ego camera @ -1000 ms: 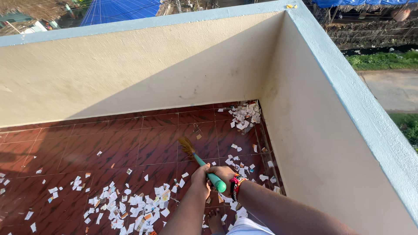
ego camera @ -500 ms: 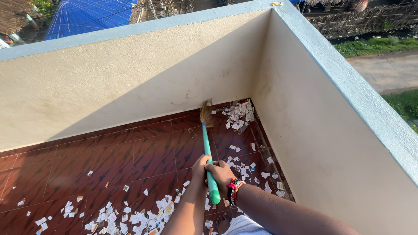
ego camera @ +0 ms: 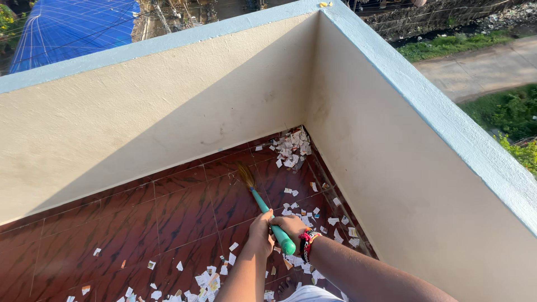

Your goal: The person sweeps paper scraps across a tiled floor using a broom.

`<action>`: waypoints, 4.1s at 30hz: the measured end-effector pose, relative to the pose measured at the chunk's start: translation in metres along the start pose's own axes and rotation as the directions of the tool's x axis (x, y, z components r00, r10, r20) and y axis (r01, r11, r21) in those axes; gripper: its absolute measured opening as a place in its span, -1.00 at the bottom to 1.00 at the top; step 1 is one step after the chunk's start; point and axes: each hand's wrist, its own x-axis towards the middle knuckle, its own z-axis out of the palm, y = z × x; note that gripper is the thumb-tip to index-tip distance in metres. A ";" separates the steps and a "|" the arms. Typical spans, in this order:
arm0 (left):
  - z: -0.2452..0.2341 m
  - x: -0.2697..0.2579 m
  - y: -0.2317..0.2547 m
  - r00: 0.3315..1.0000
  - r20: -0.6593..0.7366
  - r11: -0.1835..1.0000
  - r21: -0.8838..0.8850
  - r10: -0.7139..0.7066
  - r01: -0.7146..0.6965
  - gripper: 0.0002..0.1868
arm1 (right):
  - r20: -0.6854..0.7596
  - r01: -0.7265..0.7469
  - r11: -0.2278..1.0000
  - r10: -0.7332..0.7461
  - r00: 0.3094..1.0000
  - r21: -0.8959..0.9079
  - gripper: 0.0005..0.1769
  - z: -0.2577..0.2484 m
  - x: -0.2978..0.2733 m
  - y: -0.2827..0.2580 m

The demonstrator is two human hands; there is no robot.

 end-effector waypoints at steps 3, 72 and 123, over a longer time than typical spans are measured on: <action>0.011 0.017 -0.011 0.997 0.018 0.996 0.051 -0.080 0.079 -0.77 | -0.049 0.016 0.998 -0.013 0.999 0.066 -0.75 -0.016 -0.002 -0.004; 0.137 0.059 0.045 0.994 0.062 0.994 0.058 0.085 -0.089 -0.85 | -0.023 0.054 0.983 -0.051 0.998 0.177 -0.75 -0.062 0.057 -0.119; -0.098 -0.079 0.201 0.889 -0.317 0.834 -0.342 0.330 -0.432 -0.65 | 0.467 0.091 0.940 0.078 0.881 -0.329 -0.76 0.236 -0.002 -0.090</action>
